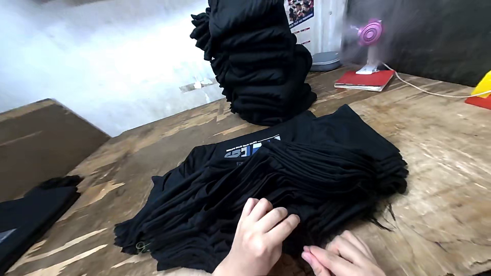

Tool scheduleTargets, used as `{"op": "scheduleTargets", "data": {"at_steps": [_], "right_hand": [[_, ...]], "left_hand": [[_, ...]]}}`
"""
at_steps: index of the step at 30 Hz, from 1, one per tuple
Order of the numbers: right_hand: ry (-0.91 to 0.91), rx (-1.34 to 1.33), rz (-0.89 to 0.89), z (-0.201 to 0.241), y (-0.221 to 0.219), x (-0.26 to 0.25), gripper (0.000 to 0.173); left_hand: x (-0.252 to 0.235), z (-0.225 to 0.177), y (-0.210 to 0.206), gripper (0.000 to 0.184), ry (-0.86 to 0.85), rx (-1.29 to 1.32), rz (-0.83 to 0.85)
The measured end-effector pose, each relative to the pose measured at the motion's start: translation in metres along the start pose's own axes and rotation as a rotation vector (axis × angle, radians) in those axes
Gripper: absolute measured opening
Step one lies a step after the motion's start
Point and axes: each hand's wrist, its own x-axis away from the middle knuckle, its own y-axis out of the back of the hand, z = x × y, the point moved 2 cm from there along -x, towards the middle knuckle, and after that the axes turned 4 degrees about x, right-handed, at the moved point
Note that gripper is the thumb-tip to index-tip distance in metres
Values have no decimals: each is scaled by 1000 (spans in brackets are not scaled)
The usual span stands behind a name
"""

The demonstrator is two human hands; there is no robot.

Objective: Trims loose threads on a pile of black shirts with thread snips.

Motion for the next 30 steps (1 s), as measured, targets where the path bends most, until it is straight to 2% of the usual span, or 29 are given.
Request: {"op": "scheduleTargets", "data": {"at_steps": [2, 4, 8, 11, 12, 14, 16, 17, 18, 21, 24, 26, 28, 30], "right_hand": [[-34, 43, 126, 1, 12, -1, 18], [-86, 95, 234, -1, 21, -3, 30], [-61, 204, 180, -4, 9, -12, 25], [-46, 108, 164, -6, -2, -8, 16], [-78, 56, 223, -3, 6, -9, 13], [-170, 24, 476, 4, 29, -9, 11], [-248, 102, 697, 4, 47, -8, 16], [-260, 140, 702, 4, 51, -8, 22], [-250, 159, 622, 3, 53, -11, 24], [-173, 190, 229, -6, 39, -25, 19], [-31, 286, -50, -27, 4, -45, 23], [14, 328, -134, -36, -11, -57, 18], [-3, 332, -130, -35, -14, -65, 17], [-26, 327, -109, -35, -13, -68, 17]], "left_hand": [[-1, 1, 3, 15, 152, 56, 87], [-2, 6, 5, 27, 353, 161, 266], [-29, 21, 3, 41, 588, 509, 612], [-46, 31, -4, 47, 740, 604, 659], [-50, 35, -4, 48, 761, 602, 671], [-51, 40, -4, 42, 777, 594, 664], [-49, 40, -7, 27, 795, 585, 618], [-48, 40, -9, 19, 807, 590, 591], [-48, 40, -10, 15, 817, 607, 572], [-48, 40, -11, 11, 848, 680, 534], [-47, 37, -9, 13, 782, 606, 485], [-45, 30, -3, 17, 641, 438, 388], [-43, 24, 7, 25, 356, 192, 251], [-43, 20, 17, 22, 54, 4, 131]]}}
